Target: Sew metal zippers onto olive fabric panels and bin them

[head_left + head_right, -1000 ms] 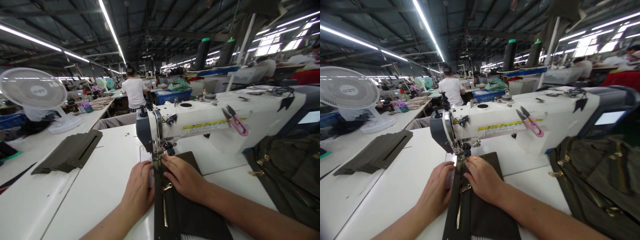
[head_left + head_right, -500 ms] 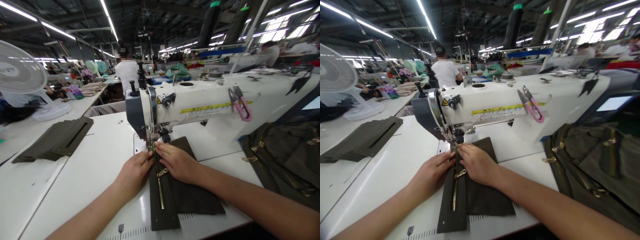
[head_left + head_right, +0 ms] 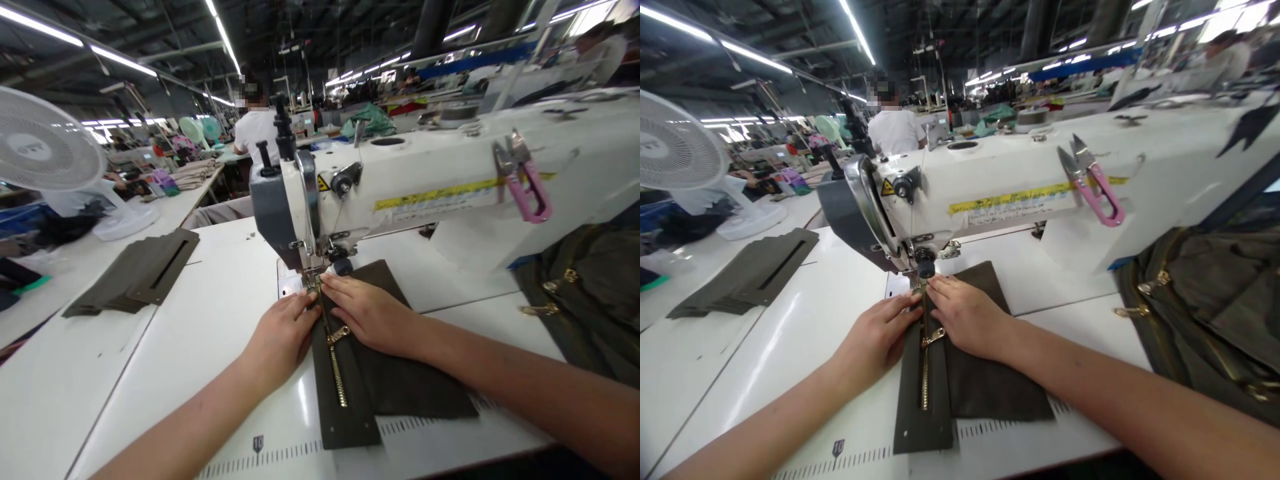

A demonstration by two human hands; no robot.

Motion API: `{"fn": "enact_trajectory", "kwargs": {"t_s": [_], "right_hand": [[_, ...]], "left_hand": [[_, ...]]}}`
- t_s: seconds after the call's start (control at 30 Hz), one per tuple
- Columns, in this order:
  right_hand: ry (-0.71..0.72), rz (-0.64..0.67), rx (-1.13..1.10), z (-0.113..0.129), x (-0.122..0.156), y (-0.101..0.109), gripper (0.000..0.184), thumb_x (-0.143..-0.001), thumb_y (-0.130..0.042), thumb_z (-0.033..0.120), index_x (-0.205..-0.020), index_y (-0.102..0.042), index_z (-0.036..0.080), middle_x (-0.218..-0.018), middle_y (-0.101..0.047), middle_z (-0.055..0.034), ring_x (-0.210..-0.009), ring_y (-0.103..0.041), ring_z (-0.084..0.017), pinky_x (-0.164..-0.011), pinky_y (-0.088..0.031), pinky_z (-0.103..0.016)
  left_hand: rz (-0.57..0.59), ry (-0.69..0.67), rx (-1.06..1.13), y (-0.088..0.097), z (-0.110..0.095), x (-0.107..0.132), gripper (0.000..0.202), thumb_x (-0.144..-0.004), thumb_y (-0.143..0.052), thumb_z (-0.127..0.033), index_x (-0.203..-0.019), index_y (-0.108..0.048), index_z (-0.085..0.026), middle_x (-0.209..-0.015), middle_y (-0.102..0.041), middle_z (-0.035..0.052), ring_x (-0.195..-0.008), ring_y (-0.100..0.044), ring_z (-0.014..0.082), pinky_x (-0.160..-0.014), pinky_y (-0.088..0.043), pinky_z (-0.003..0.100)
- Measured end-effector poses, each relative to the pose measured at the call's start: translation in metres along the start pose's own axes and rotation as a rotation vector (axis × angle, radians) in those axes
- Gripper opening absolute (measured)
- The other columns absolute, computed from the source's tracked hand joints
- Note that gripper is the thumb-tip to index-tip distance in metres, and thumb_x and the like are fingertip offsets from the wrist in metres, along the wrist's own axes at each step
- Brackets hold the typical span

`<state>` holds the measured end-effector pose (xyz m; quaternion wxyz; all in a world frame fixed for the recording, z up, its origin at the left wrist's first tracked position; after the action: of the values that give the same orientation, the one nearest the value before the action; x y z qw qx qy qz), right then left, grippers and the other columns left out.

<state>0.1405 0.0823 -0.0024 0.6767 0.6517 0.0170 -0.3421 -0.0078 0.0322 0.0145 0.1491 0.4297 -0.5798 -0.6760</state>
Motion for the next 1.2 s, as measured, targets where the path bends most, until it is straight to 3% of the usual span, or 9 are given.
{"fn": "enact_trajectory", "kwargs": {"t_s": [0.37, 0.53, 0.63, 0.73, 0.9, 1.2], "right_hand": [[-0.026, 0.001, -0.077, -0.010, -0.013, 0.006, 0.035, -0.083, -0.041, 0.012, -0.114, -0.053, 0.001, -0.111, -0.059, -0.0185, -0.106, -0.053, -0.023, -0.091, -0.045, -0.036], [-0.046, -0.085, -0.096, 0.029, 0.014, 0.034, 0.029, -0.085, -0.047, 0.027, -0.101, -0.062, 0.009, -0.112, -0.058, -0.0148, -0.107, -0.051, -0.023, -0.094, -0.040, -0.038], [0.046, -0.135, -0.019, 0.065, 0.035, 0.036, 0.036, -0.078, -0.056, 0.041, -0.097, -0.064, 0.011, -0.103, -0.063, -0.0128, -0.097, -0.055, -0.024, -0.089, -0.044, -0.037], [0.064, -0.228, 0.154, 0.085, 0.042, 0.023, 0.030, -0.080, -0.051, 0.027, -0.098, -0.064, 0.006, -0.101, -0.064, -0.0148, -0.094, -0.057, -0.026, -0.083, -0.048, -0.037], [0.081, -0.400, 0.223, 0.089, 0.037, 0.008, 0.033, -0.079, -0.035, 0.001, -0.083, -0.067, 0.005, -0.087, -0.068, -0.0128, -0.081, -0.062, -0.020, -0.075, -0.052, -0.028], [0.086, -0.365, 0.154, 0.086, 0.038, 0.013, 0.037, -0.077, -0.032, -0.002, -0.086, -0.067, 0.005, -0.090, -0.068, -0.0140, -0.085, -0.064, -0.020, -0.077, -0.054, -0.028]], "left_hand": [[-0.040, 0.001, -0.055, 0.001, 0.007, -0.005, 0.033, -0.073, -0.043, -0.007, -0.101, -0.059, -0.011, -0.100, -0.063, 0.0140, -0.093, -0.060, 0.0247, -0.079, -0.053, 0.040], [-0.071, 0.028, -0.027, 0.006, -0.003, 0.004, 0.031, -0.073, -0.044, -0.008, -0.098, -0.061, -0.014, -0.102, -0.064, 0.0118, -0.095, -0.060, 0.0244, -0.080, -0.053, 0.040], [-0.075, 0.037, -0.006, 0.010, -0.014, 0.014, 0.030, -0.074, -0.045, -0.010, -0.098, -0.061, -0.016, -0.105, -0.064, 0.0100, -0.097, -0.060, 0.0242, -0.081, -0.053, 0.040], [-0.085, 0.056, 0.014, 0.013, -0.024, 0.021, 0.031, -0.076, -0.043, -0.009, -0.100, -0.061, -0.016, -0.106, -0.064, 0.0092, -0.097, -0.060, 0.0236, -0.082, -0.053, 0.039], [-0.083, 0.101, 0.056, 0.010, -0.029, 0.026, 0.030, -0.075, -0.043, -0.006, -0.097, -0.061, -0.016, -0.104, -0.065, 0.0093, -0.099, -0.060, 0.0223, -0.083, -0.052, 0.039], [-0.097, 0.084, 0.006, 0.006, -0.029, 0.024, 0.030, -0.073, -0.046, -0.002, -0.095, -0.060, -0.015, -0.102, -0.065, 0.0109, -0.098, -0.060, 0.0230, -0.084, -0.052, 0.040]]}}
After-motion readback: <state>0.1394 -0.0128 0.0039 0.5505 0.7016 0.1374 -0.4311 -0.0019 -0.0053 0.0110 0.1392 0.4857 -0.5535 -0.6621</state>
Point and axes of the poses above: each hand's wrist, its own x-axis away from the middle knuckle, its own y-axis out of the back of the hand, z = x × y, the point moved 3 cm from there along -x, towards the middle knuckle
